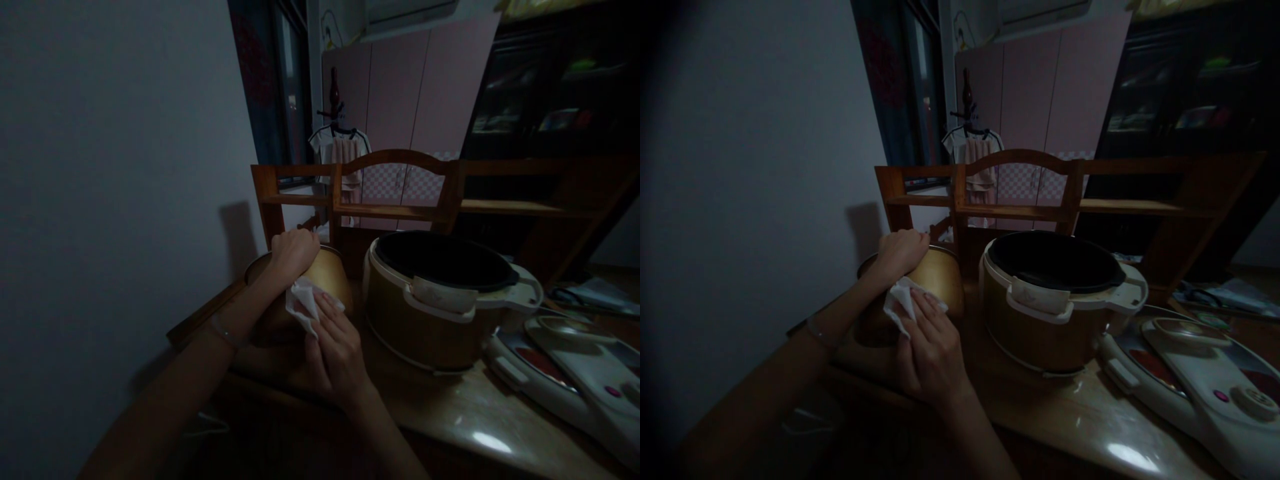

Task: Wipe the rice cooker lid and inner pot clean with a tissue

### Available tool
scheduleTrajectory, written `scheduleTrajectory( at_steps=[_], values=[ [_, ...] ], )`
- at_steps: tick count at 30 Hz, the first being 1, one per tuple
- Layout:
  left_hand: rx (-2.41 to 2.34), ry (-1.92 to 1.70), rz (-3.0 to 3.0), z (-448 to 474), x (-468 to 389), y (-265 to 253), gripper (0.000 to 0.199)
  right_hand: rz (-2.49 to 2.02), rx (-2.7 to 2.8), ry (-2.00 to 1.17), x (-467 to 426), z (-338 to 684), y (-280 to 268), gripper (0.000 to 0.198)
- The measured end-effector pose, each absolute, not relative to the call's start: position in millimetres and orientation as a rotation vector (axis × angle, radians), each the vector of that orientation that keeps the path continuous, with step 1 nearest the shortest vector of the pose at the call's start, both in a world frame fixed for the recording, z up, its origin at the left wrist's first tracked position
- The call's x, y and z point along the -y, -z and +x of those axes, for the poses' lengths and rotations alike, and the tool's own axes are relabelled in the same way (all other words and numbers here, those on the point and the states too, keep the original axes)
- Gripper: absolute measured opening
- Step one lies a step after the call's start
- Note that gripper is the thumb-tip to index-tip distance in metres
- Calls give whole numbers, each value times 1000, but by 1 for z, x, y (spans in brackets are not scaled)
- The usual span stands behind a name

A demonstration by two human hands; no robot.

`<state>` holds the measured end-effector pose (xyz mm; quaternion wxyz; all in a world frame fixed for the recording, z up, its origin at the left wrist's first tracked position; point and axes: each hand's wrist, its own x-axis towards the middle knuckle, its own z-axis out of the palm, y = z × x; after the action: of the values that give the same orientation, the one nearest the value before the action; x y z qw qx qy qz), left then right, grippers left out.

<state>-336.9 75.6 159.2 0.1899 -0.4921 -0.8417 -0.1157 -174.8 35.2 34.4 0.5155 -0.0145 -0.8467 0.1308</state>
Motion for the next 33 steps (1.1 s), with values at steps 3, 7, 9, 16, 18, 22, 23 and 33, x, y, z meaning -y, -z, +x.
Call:
scheduleTrajectory(
  at_steps=[3, 7, 9, 16, 18, 22, 23, 33],
  values=[
    [2284, 298, -1413, -333, -74, -159, 51, 26, 2073, -309, -43, -163, -35, 51],
    [2273, 298, -1448, -329, -75, -160, 51, 33, 2077, -307, -51, -149, -30, 54],
    [2269, 291, -1467, -331, -76, -160, 52, 16, 2049, -294, -55, -144, -24, 54],
    [2275, 216, -1467, -350, -74, -159, 55, -242, 1948, -408, -72, -133, 12, 46],
    [2278, 206, -1467, -355, -72, -159, 54, -307, 1929, -461, -74, -134, 22, 43],
    [2307, 218, -1443, -360, -66, -159, 54, -378, 1860, -511, -73, -139, 35, 41],
    [2306, 220, -1442, -361, -65, -159, 55, -391, 1844, -520, -71, -140, 37, 41],
    [2254, 218, -1508, -371, -55, -158, 59, -467, 1799, -533, -60, -144, 45, 37]
  ],
)
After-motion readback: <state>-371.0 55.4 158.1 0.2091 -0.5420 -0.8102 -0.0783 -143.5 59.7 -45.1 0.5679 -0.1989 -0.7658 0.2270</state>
